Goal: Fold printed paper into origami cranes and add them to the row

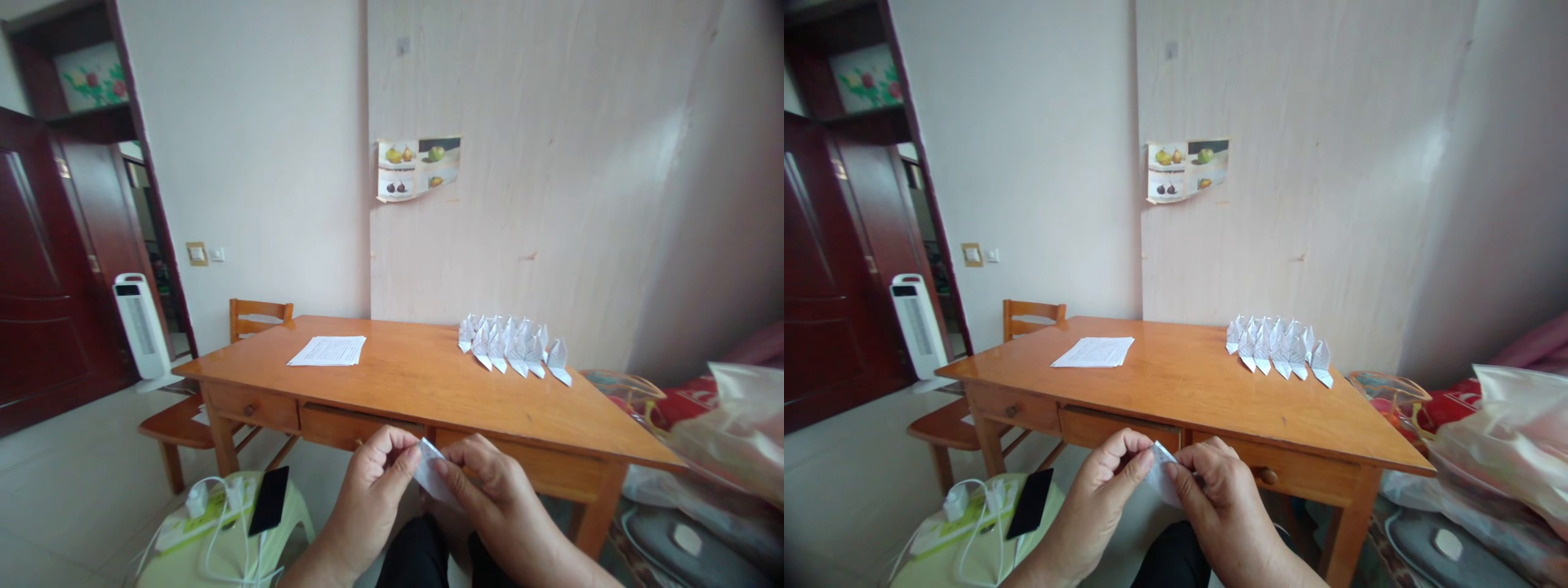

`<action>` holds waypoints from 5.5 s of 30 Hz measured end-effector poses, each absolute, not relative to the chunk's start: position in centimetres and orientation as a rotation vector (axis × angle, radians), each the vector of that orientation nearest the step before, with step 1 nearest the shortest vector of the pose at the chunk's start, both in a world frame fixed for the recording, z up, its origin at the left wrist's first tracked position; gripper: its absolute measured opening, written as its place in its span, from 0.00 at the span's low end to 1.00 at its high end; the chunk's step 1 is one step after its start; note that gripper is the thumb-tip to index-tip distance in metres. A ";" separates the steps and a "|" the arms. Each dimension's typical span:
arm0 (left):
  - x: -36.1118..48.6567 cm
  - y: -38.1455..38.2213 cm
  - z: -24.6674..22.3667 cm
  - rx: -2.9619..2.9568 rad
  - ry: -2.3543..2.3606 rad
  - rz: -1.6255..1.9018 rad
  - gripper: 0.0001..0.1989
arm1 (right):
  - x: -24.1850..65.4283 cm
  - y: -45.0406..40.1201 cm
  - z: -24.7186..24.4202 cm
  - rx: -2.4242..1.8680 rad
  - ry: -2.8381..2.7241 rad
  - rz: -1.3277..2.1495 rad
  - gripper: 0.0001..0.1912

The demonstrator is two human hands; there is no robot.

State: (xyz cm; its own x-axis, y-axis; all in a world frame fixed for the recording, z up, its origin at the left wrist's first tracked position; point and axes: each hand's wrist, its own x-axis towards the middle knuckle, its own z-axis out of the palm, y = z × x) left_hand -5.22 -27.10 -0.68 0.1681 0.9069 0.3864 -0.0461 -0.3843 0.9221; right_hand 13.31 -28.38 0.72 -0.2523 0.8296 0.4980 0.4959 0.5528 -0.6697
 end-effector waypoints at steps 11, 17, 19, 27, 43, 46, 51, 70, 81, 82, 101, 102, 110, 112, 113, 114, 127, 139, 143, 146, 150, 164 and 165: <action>-5.8 -26.8 -0.5 1.630 0.907 1.248 0.14 | 13.6 -28.1 0.3 -1.071 -1.812 0.786 0.22; -6.0 -26.4 -1.0 1.468 0.939 1.367 0.15 | 13.8 -27.4 -0.2 -1.042 -1.522 1.101 0.28; -5.9 -26.1 -1.3 1.357 0.930 1.456 0.15 | 14.1 -27.0 -0.6 -1.069 -1.347 1.065 0.27; -4.3 -24.8 -2.8 0.911 0.887 1.675 0.17 | 12.3 -26.5 -3.1 -1.069 -1.196 1.215 0.19; -2.6 -26.1 -3.8 0.918 0.774 1.540 0.17 | 9.8 -25.9 -2.3 -0.840 -1.187 1.270 0.16; -2.6 -26.3 -3.8 0.908 0.744 1.498 0.17 | 9.9 -26.0 -1.9 -0.836 -1.159 1.310 0.17; -2.6 -26.6 -3.8 0.917 0.717 1.461 0.17 | 10.0 -26.0 -1.8 -0.843 -1.133 1.306 0.18; -2.3 -27.0 -3.5 0.927 0.699 1.423 0.14 | 10.7 -25.7 -1.2 -0.876 -1.075 1.228 0.17; -2.3 -26.8 -3.5 0.805 0.670 1.451 0.13 | 10.2 -26.4 -1.1 -0.850 -1.207 1.293 0.18; -2.3 -26.8 -3.5 0.800 0.668 1.456 0.13 | 10.2 -26.4 -1.4 -0.837 -1.242 1.316 0.18; -3.3 -27.9 -2.4 1.065 0.878 1.525 0.09 | 10.6 -27.0 -2.6 -0.980 -1.334 1.249 0.22; -3.5 -28.0 -2.3 1.069 0.875 1.531 0.10 | 10.5 -27.1 -2.6 -0.978 -1.326 1.264 0.22; -4.5 -29.1 -2.3 0.982 0.786 1.524 0.11 | 9.4 -28.2 -2.5 -0.855 -1.322 1.428 0.18; -4.7 -29.3 -2.4 1.005 0.814 1.528 0.10 | 9.4 -28.3 -2.7 -0.869 -1.350 1.408 0.17; -4.7 -29.4 -2.4 1.023 0.836 1.541 0.09 | 9.4 -28.2 -2.8 -0.879 -1.365 1.392 0.17; -4.7 -29.5 -2.4 1.041 0.857 1.559 0.09 | 9.4 -28.2 -2.8 -0.884 -1.379 1.375 0.17; -4.5 -30.8 -1.7 1.196 0.842 1.638 0.09 | 9.1 -29.0 -3.2 -0.774 -1.351 1.470 0.14; -5.0 -30.3 -1.6 1.253 0.891 1.671 0.11 | 9.0 -29.6 -2.6 -0.848 -1.428 1.444 0.18; -4.9 -29.8 -1.9 1.141 0.714 1.498 0.14 | 9.3 -29.2 -2.8 -0.861 -1.469 1.411 0.19; -4.9 -29.5 -2.1 1.086 0.582 1.342 0.15 | 9.4 -29.0 -3.0 -0.884 -1.525 1.437 0.20; -5.3 -29.3 -2.4 1.082 0.588 1.294 0.15 | 9.4 -28.8 -3.1 -0.913 -1.603 1.454 0.21; -6.1 -28.7 -1.1 0.978 0.767 1.470 0.17 | 9.3 -29.1 -3.2 -0.887 -1.729 1.498 0.25; -6.1 -28.6 -1.2 0.970 0.774 1.494 0.17 | 9.3 -29.2 -3.2 -0.885 -1.728 1.513 0.25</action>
